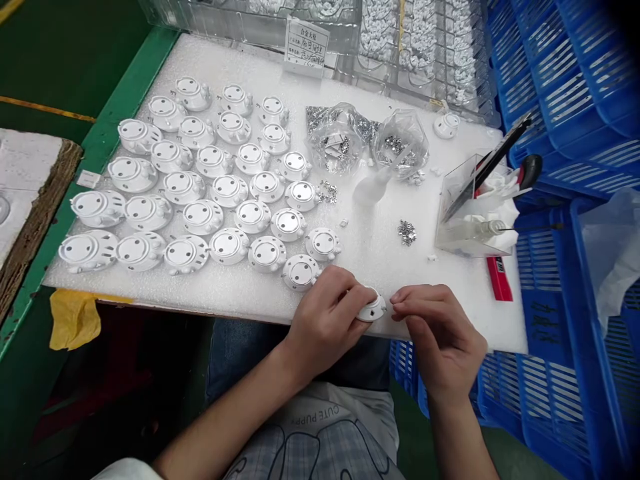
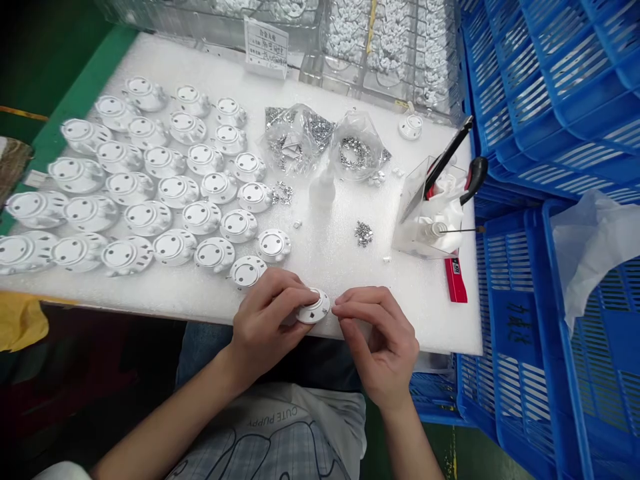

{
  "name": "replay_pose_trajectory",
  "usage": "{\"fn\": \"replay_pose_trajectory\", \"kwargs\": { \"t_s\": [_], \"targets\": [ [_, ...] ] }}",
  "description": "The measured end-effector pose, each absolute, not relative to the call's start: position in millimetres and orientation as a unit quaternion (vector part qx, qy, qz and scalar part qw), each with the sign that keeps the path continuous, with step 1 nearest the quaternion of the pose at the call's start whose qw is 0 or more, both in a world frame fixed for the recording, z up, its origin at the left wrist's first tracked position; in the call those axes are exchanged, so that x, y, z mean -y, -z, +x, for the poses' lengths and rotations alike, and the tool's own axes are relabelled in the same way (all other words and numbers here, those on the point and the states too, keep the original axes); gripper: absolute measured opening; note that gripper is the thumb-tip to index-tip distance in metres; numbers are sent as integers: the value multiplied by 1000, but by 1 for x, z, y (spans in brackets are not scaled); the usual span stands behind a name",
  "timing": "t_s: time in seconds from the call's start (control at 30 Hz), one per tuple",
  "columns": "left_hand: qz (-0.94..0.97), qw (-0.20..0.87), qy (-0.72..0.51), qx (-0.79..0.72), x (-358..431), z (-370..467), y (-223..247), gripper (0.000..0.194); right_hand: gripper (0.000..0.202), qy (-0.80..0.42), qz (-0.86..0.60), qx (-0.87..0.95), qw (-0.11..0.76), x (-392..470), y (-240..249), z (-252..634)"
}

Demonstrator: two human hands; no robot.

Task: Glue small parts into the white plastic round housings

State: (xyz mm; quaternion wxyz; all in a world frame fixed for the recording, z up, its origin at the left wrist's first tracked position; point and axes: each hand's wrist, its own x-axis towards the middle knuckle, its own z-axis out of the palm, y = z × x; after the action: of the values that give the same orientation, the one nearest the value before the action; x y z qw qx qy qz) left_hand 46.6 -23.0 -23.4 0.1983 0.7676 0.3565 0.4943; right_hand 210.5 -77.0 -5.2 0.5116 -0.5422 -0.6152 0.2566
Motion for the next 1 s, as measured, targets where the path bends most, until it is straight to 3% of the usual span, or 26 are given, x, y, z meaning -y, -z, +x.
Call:
{"fn": "replay_pose_trajectory", "kwargs": {
  "t_s": [0.43, 1.0],
  "targets": [
    [767, 206, -496, -352, 23, 46, 23, 23, 22, -216, -547, 635, 501, 78, 5, 210],
    [768, 202, -496, -351, 22, 46, 23, 20, 24, -208, -567, 627, 492, 78, 7, 209]
  ]
}}
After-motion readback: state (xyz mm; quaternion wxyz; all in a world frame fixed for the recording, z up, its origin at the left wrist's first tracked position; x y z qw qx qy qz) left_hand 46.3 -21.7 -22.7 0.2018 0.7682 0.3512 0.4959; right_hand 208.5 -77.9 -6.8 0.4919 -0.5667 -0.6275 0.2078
